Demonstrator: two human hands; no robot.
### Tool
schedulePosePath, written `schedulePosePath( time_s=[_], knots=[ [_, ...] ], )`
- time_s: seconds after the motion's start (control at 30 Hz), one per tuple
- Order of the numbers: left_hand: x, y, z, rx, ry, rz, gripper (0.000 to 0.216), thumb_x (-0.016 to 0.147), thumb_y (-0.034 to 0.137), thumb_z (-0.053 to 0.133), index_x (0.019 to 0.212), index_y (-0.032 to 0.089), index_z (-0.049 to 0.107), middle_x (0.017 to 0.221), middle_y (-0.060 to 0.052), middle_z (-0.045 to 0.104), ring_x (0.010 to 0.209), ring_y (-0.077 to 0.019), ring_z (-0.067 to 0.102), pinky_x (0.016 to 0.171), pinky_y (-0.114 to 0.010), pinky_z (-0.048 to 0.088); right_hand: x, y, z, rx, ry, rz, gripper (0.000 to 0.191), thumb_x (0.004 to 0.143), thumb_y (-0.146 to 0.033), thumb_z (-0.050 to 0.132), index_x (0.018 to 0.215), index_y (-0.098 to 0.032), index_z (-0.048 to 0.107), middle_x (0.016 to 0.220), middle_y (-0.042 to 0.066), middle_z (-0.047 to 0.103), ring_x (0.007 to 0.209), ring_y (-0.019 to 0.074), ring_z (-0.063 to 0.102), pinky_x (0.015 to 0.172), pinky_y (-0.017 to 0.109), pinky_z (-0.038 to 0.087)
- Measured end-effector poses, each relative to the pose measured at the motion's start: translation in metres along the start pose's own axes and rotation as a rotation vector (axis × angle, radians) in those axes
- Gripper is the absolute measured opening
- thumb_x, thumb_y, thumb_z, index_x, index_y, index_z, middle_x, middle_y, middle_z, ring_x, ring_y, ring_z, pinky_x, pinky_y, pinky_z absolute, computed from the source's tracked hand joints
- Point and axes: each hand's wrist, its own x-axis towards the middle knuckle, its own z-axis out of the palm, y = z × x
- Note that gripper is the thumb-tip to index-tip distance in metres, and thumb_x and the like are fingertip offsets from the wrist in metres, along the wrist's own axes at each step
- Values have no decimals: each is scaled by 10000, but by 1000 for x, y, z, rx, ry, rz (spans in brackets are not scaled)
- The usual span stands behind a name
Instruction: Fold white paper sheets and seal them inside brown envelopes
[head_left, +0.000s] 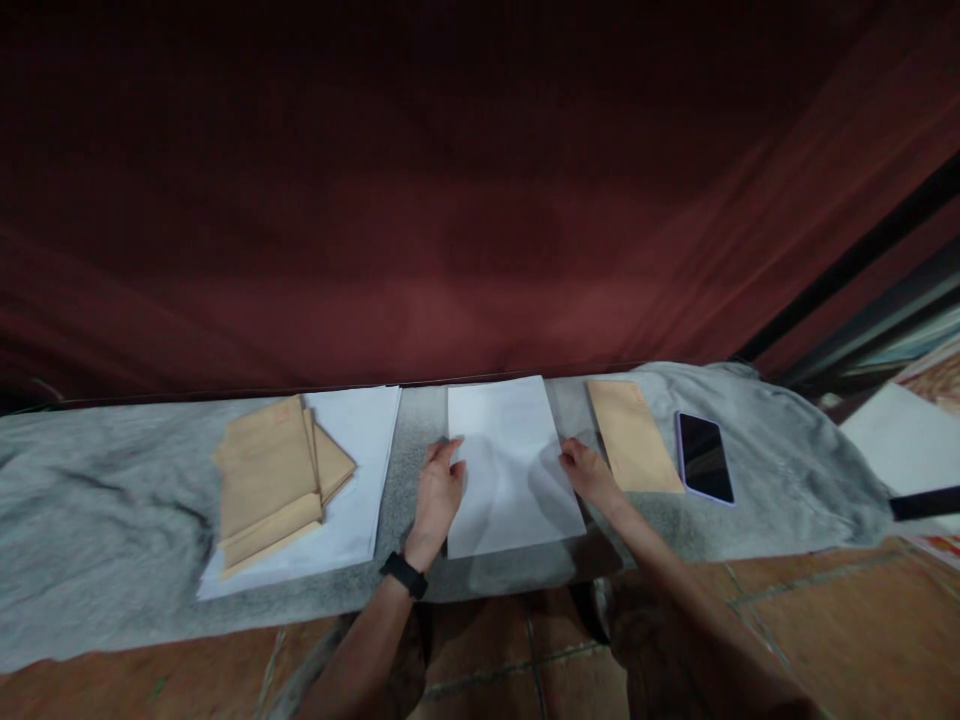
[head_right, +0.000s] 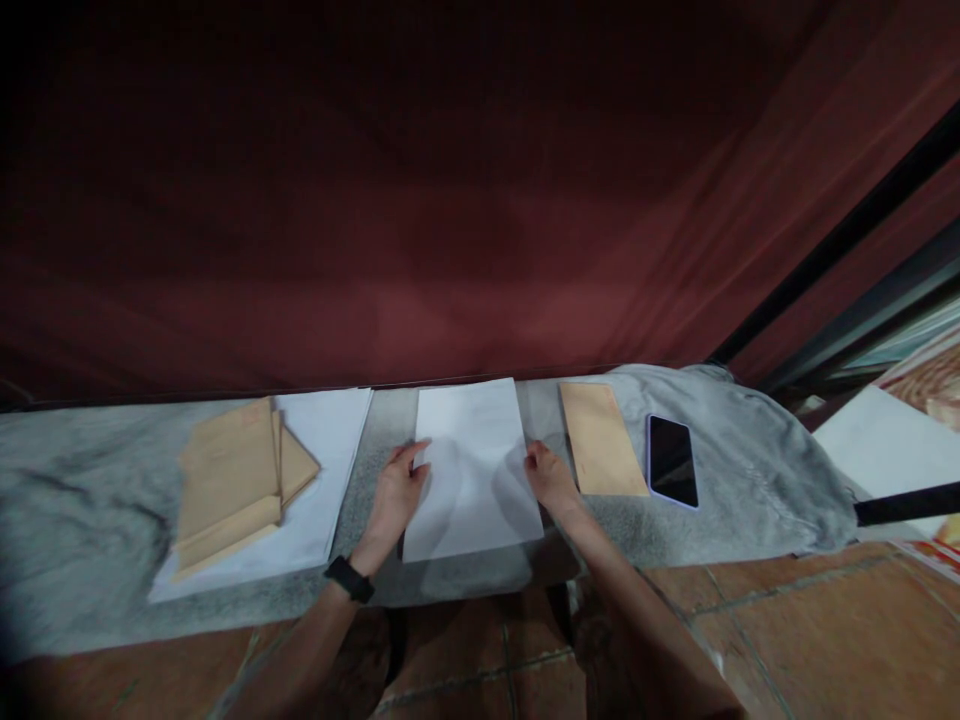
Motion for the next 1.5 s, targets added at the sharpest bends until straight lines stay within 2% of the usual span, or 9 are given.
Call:
schedulePosePath(
  time_s=[0.3,0.4,0.53,0.6,0.7,0.83,1.03,1.27,1.5],
  knots=[
    [-3,1,-2,61,4,-16,443,840,53,571,1245,174,704,1229,-105,668,1040,-216,703,1023,-367,566,-10,-1,-2,-55,20,3,154,950,-158,546,1043,-219,653,902,41,735,901,202,711,736,257,449],
    [-7,7,-3,158,31,9,411,874,112,573,1264,171,689,1269,-124,650,1105,-244,671,1041,-400,548,-15,-4,-3,-76,108,-1,183,952,-178,554,1105,-213,648,873,60,726,891,227,713,777,286,482],
    [-25,24,8,321,74,158,426,980,221,494,1384,159,612,1464,-181,563,1339,-333,542,1136,-524,454,-24,-26,14,54,232,-230,281,1009,-230,460,1211,-153,640,1118,147,725,1099,264,673,1003,397,511],
    [-39,30,21,343,26,289,490,1006,231,448,1479,129,519,1591,-194,455,1489,-341,402,1210,-542,374,-30,-42,34,91,205,-308,375,1049,-295,399,1327,-159,611,1286,144,695,1239,237,625,1090,388,494],
    [-58,29,44,391,-81,439,614,970,175,448,1573,85,378,1656,-197,372,1561,-324,297,1257,-533,313,-44,-63,64,158,116,-507,509,1082,-328,275,1481,-141,529,1523,143,564,1435,225,488,1207,439,423],
    [-70,18,60,436,-107,451,697,960,158,430,1633,109,258,1647,-187,395,1564,-298,299,1273,-541,289,-58,-70,81,48,97,-579,567,1094,-331,220,1591,-125,399,1646,121,420,1536,217,356,1274,470,328],
    [-65,16,45,458,-90,364,651,969,154,363,1611,64,307,1656,-202,366,1575,-302,259,1268,-529,301,-62,-54,74,-136,151,-555,577,1105,-373,276,1596,-89,383,1648,152,396,1555,248,325,1292,499,269],
    [-61,11,24,448,-45,273,625,1027,344,411,1567,30,384,1624,-246,392,1556,-336,307,1259,-553,298,-59,-36,69,-239,265,-496,628,1089,-420,359,1610,-71,344,1662,185,349,1547,307,333,1273,527,269],
    [-62,2,13,437,26,237,664,1044,432,414,1548,-1,397,1599,-276,415,1526,-365,365,1260,-559,284,-53,-17,57,-284,284,-390,652,1078,-445,371,1597,-51,363,1656,201,360,1525,339,367,1262,525,257]
  ],
)
